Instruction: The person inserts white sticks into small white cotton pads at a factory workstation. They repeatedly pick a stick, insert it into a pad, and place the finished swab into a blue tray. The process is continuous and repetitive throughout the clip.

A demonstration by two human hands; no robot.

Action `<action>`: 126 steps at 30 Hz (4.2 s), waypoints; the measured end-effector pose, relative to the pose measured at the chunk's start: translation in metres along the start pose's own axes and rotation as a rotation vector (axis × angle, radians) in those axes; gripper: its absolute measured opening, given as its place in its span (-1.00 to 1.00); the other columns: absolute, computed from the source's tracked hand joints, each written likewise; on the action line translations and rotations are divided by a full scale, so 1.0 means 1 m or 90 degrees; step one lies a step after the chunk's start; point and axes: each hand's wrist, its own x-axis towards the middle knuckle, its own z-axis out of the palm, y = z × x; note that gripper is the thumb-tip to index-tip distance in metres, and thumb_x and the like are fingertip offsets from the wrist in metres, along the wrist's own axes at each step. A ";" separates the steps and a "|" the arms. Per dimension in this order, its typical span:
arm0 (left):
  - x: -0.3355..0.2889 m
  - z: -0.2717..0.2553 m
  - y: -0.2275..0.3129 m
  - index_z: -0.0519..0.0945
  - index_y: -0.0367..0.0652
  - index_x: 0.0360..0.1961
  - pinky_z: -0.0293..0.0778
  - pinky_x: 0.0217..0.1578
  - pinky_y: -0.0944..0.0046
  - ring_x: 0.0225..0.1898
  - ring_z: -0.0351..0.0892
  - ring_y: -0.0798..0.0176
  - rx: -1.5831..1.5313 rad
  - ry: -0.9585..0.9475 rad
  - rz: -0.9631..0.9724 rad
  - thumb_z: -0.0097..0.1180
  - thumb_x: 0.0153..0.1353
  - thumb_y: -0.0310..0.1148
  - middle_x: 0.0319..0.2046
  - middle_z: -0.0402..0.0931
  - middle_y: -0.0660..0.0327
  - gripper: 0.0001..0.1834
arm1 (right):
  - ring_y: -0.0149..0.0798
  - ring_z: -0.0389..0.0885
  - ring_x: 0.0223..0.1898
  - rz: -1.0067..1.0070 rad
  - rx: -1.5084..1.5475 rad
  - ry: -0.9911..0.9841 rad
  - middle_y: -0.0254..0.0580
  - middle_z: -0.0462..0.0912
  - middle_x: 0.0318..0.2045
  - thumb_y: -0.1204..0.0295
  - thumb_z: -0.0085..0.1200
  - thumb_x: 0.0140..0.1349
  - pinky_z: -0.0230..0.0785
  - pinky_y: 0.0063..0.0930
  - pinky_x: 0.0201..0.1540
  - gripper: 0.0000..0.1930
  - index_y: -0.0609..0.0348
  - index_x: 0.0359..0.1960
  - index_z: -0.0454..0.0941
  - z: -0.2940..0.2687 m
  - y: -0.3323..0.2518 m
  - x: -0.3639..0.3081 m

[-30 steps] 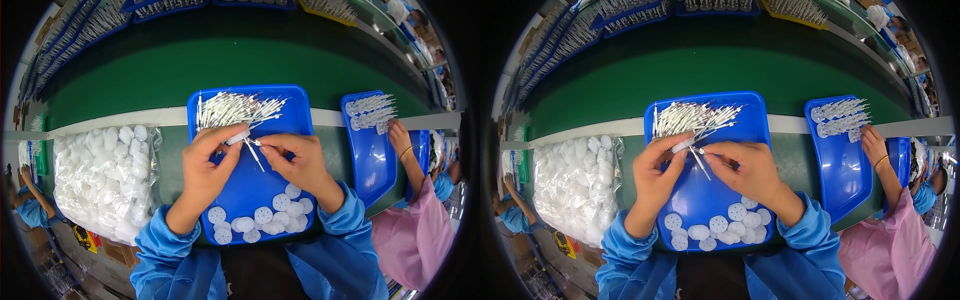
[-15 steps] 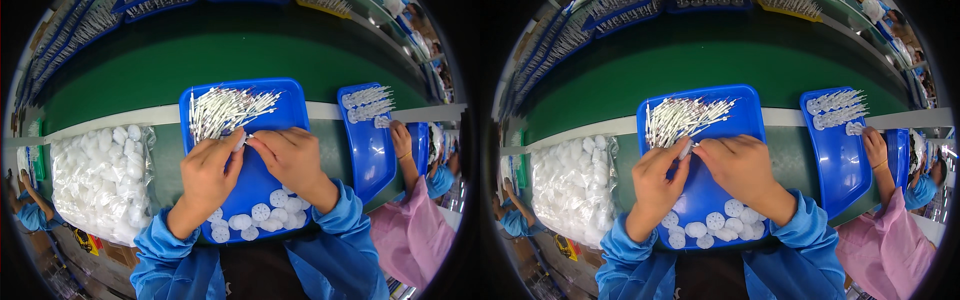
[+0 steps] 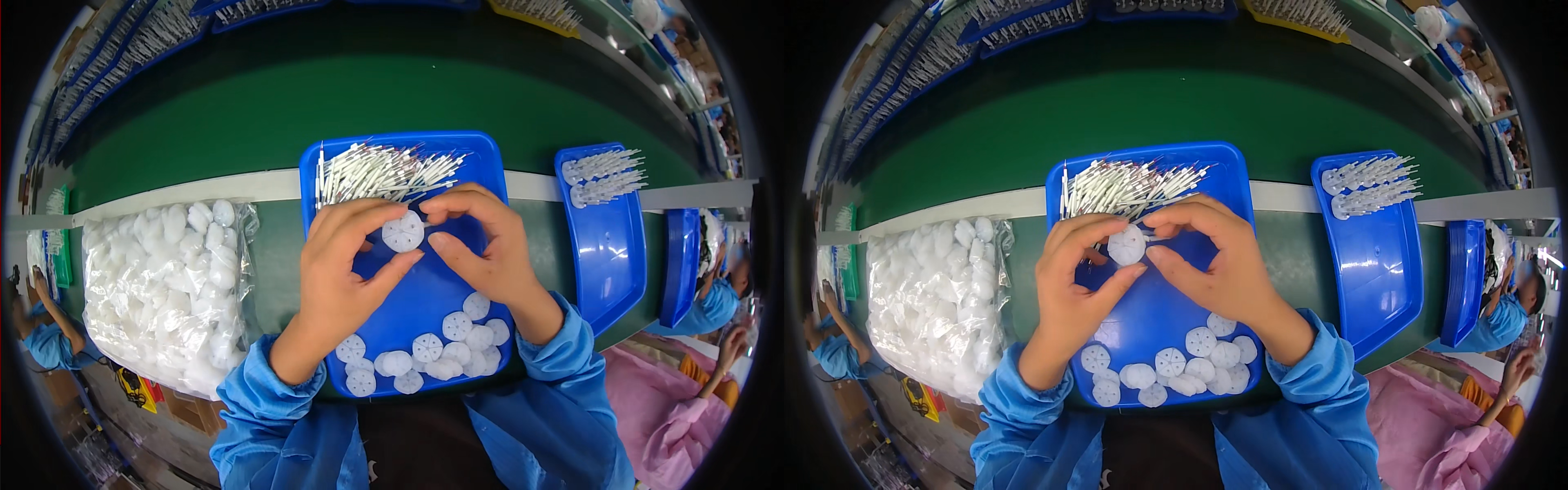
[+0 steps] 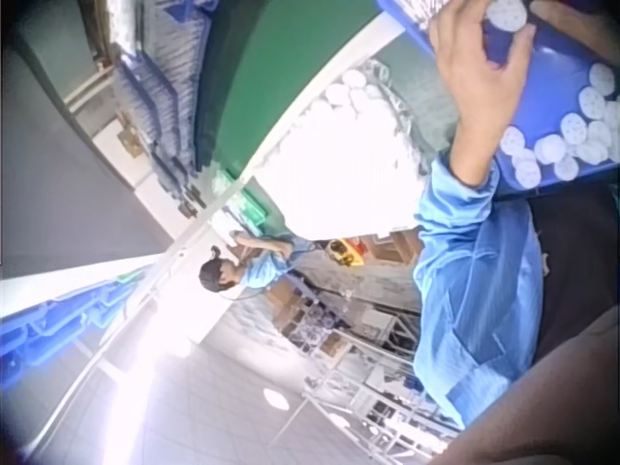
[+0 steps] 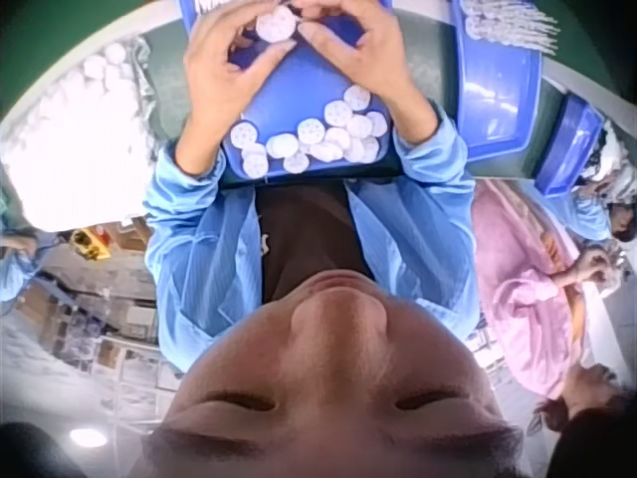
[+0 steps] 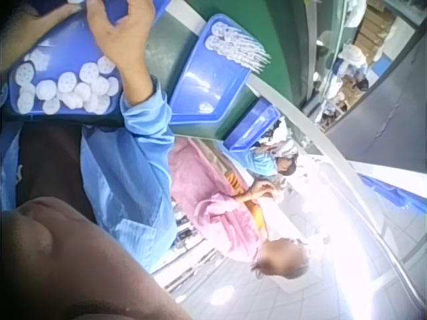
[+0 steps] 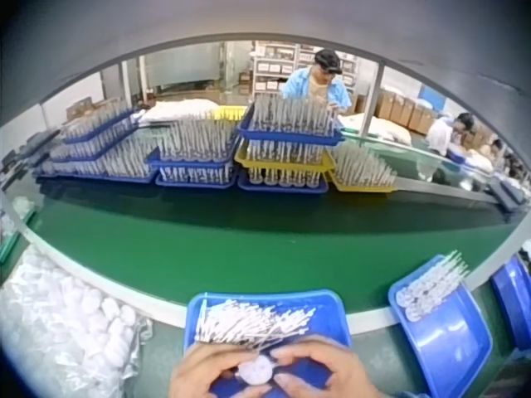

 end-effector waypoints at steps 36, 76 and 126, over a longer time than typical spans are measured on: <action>-0.001 0.012 0.001 0.77 -0.17 0.11 0.64 -0.14 0.16 -0.11 0.73 0.05 0.075 0.063 0.204 0.61 -0.08 -0.53 0.00 0.79 0.14 -0.39 | -0.42 0.78 -0.07 0.216 0.257 -0.082 -0.23 0.79 -0.14 0.63 0.29 0.44 0.63 -0.49 0.06 -0.78 0.28 0.03 0.55 -0.002 0.001 -0.011; -0.006 0.009 -0.013 0.78 -0.19 0.18 0.70 -0.16 0.37 -0.03 0.79 0.34 -0.321 0.067 -0.146 0.31 0.40 -0.64 0.09 0.81 0.12 -0.65 | -0.47 0.69 -0.54 0.016 -0.130 0.000 -0.29 0.73 -0.54 0.58 0.45 0.23 0.53 -0.51 -0.45 -0.78 0.18 -0.08 0.83 0.008 -0.007 -0.010; -0.001 0.005 0.005 0.77 -0.13 0.16 0.55 0.12 0.08 0.09 0.65 0.02 0.022 0.024 0.109 0.57 0.03 -0.54 0.08 0.72 0.19 -0.42 | -0.43 0.78 -0.14 0.053 0.158 -0.014 -0.24 0.80 -0.14 0.65 0.38 0.33 0.66 -0.47 0.01 -0.64 0.28 0.15 0.69 0.008 0.007 -0.013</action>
